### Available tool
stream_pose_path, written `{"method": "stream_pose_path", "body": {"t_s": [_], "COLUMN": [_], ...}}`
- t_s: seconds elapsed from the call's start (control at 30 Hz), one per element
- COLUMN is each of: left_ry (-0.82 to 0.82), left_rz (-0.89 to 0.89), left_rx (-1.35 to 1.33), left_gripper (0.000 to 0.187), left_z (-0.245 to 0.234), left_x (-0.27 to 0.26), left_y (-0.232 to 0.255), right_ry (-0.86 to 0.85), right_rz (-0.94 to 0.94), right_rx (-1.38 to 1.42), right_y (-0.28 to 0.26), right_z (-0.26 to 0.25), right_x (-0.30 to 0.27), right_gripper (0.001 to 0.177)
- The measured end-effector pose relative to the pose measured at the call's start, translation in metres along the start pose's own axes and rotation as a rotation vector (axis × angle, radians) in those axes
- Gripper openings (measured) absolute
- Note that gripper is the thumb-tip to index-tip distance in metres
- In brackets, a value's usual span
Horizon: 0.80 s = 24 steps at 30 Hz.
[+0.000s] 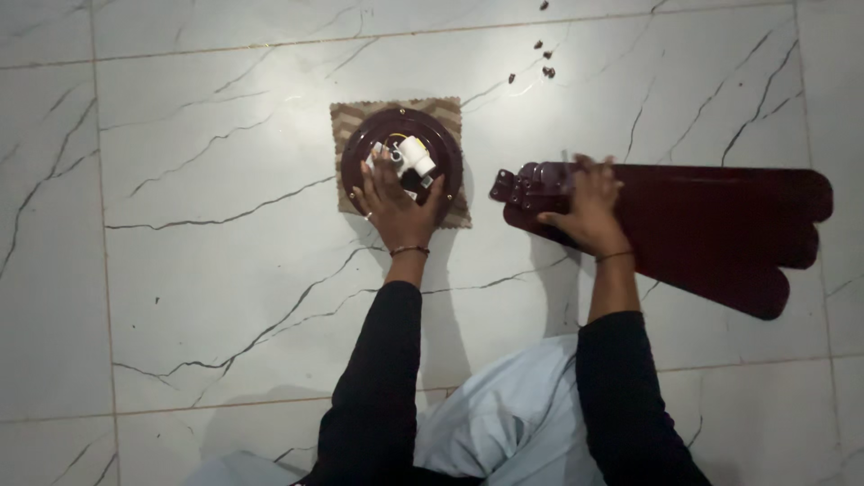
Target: The person assembles a ceiling fan by attaching a fan blade to the motor housing using a screwdriver. They insert and tighten multiple screws to secure the blade in place.
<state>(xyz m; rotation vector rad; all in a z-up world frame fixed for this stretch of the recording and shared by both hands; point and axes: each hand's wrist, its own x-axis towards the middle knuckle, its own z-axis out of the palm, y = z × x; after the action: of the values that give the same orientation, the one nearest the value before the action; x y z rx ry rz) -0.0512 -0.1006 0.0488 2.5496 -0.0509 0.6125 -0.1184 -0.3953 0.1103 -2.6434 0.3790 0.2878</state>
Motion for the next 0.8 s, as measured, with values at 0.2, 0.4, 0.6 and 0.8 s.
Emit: {"method": "stream_pose_path", "body": {"t_s": [0.2,0.4,0.6,0.8], "left_ry": [-0.062,-0.066,-0.155,-0.306], "left_rz": [-0.039,-0.032,0.092,0.363], "left_rx": [0.029,0.039,-0.087,-0.182], "left_gripper": [0.096,0.095,0.102,0.116], "left_z": [0.002,0.003,-0.013,-0.041], "left_x": [0.000,-0.001,0.009,0.045], "left_y": [0.001,-0.001,-0.017,-0.055], "right_ry": [-0.078,0.021,0.103,0.100], "right_rz": [-0.070,-0.182,-0.230,-0.317], "right_rx": [-0.076,-0.123,0.119,0.077], "right_y": [-0.021,-0.031,-0.060,-0.077], "right_z": [0.029,0.020,-0.016,-0.017], "right_x": [0.017,0.011,-0.009,-0.004], "right_gripper": [0.072,0.074,0.049,0.051]}}
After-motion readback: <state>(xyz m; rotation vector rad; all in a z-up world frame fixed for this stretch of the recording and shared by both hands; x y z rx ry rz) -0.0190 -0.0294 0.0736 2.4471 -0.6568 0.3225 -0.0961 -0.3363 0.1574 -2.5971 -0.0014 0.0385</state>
